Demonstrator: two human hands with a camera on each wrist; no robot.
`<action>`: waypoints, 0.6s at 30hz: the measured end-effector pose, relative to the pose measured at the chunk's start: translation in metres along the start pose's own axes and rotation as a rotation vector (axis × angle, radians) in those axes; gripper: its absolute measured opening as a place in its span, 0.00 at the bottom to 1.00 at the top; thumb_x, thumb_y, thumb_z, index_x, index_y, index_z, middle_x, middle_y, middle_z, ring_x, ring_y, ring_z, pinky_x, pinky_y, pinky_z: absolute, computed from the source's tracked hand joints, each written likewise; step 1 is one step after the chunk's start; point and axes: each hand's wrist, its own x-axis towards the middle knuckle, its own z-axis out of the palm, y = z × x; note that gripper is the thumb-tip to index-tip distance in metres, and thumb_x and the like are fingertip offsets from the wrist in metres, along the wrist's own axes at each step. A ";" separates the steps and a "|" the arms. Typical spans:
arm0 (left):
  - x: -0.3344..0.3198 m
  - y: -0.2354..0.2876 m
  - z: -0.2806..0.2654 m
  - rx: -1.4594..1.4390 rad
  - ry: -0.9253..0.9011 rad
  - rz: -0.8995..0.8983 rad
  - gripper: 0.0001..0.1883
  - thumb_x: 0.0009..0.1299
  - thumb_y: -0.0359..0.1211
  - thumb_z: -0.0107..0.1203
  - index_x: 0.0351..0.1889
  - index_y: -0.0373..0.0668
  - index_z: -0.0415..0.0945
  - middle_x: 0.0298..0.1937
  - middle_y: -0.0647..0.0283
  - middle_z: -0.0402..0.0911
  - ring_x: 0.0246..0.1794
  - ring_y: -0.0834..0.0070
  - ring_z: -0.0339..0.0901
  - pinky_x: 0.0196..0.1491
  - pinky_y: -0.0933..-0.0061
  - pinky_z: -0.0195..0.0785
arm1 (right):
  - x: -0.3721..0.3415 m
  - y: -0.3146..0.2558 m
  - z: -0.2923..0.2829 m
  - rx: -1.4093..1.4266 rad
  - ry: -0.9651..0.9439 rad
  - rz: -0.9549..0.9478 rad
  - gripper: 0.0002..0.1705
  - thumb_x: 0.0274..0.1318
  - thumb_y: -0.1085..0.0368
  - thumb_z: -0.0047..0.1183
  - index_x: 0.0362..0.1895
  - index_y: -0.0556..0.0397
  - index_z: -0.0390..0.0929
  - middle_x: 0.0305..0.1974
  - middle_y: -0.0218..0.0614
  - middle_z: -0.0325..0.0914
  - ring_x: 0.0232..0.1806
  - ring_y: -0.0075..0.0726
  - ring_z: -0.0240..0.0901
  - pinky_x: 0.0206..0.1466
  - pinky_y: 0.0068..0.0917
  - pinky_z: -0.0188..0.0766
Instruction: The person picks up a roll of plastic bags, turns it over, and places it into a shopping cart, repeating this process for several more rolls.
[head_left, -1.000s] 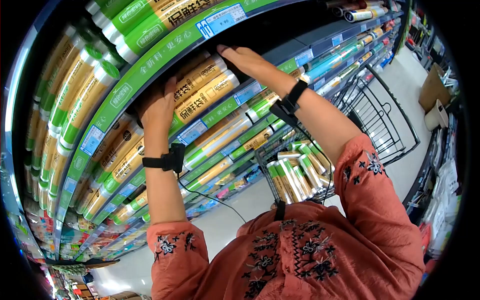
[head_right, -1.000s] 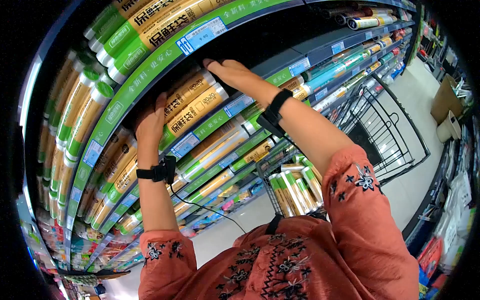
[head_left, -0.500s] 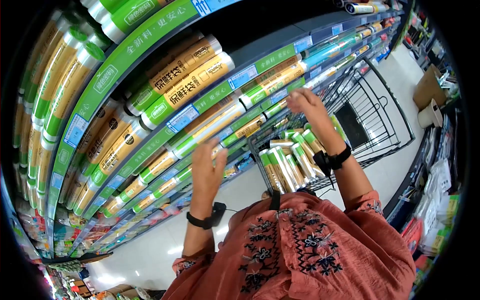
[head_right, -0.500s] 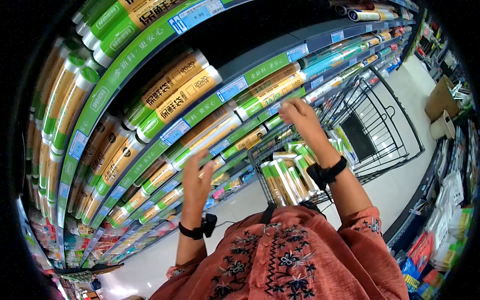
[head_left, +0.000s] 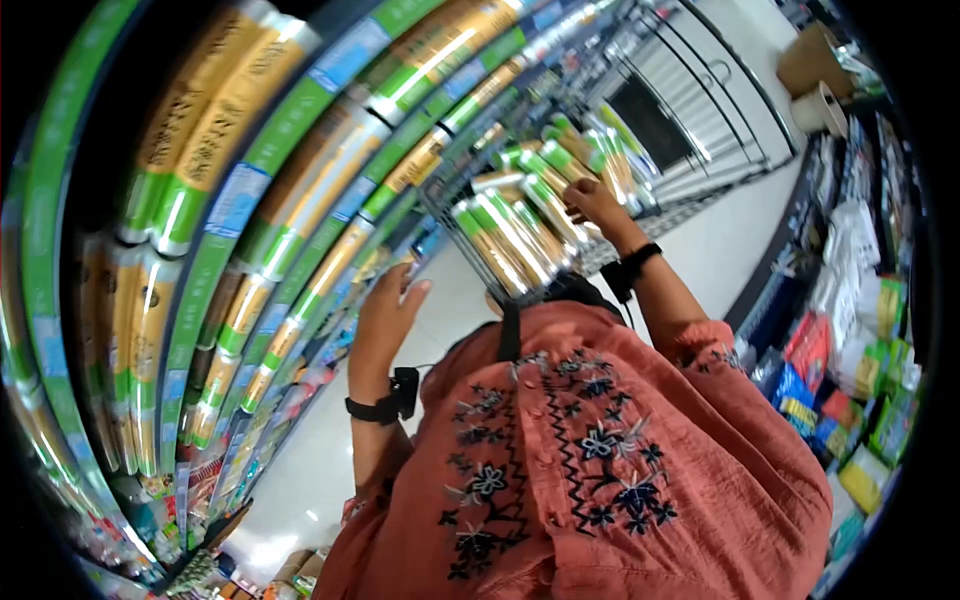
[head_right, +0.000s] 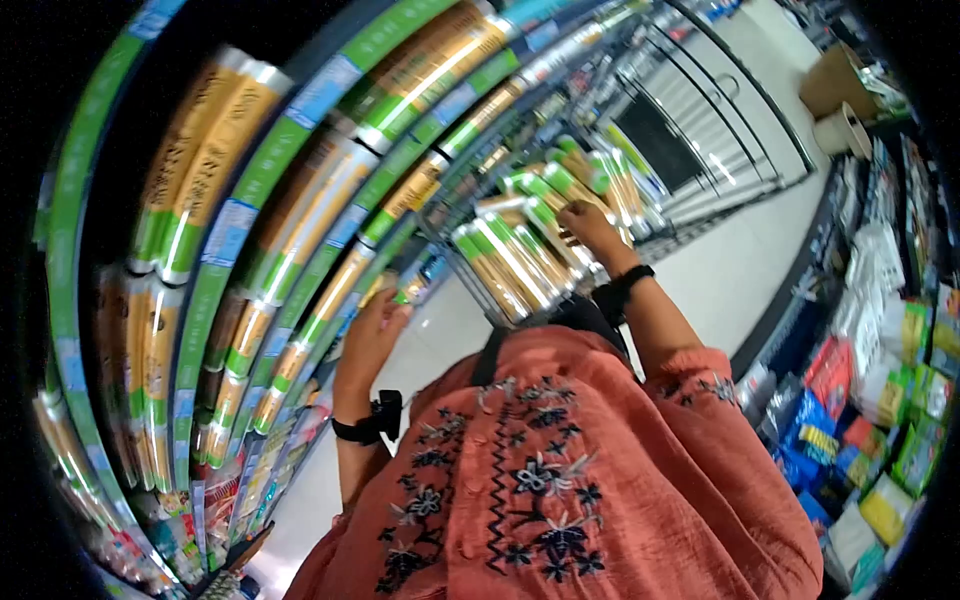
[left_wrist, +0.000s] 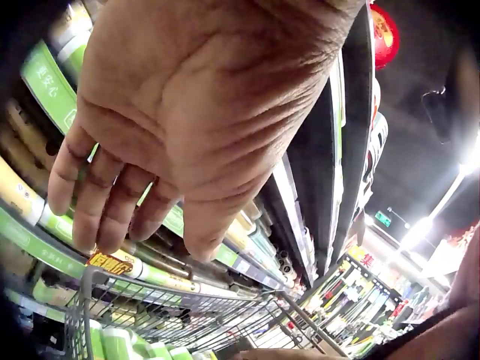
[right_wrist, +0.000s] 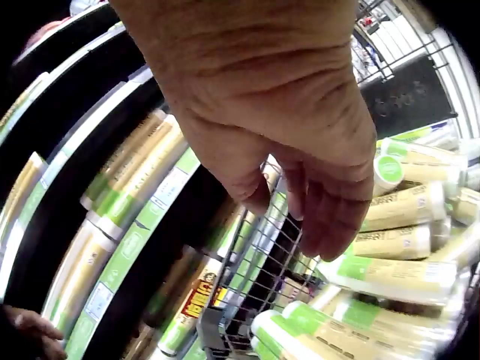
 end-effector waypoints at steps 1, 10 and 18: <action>-0.001 0.002 0.002 -0.012 -0.013 -0.003 0.28 0.73 0.47 0.59 0.61 0.35 0.74 0.55 0.43 0.82 0.55 0.53 0.82 0.57 0.60 0.73 | -0.005 0.005 -0.001 -0.006 0.012 0.006 0.18 0.65 0.56 0.56 0.46 0.60 0.77 0.37 0.36 0.80 0.34 0.34 0.81 0.36 0.31 0.78; -0.004 0.018 0.009 -0.012 -0.099 -0.054 0.29 0.74 0.47 0.58 0.62 0.33 0.73 0.56 0.42 0.81 0.57 0.53 0.81 0.58 0.60 0.73 | 0.035 0.084 0.005 -0.615 0.025 -0.053 0.22 0.57 0.56 0.59 0.46 0.63 0.79 0.39 0.50 0.84 0.43 0.52 0.82 0.45 0.41 0.79; -0.021 -0.007 0.016 0.068 -0.131 -0.159 0.29 0.74 0.48 0.58 0.62 0.33 0.73 0.56 0.41 0.81 0.55 0.53 0.82 0.57 0.58 0.73 | 0.067 0.101 0.026 -0.743 0.118 0.112 0.24 0.37 0.62 0.67 0.39 0.67 0.82 0.39 0.60 0.84 0.45 0.61 0.83 0.47 0.44 0.81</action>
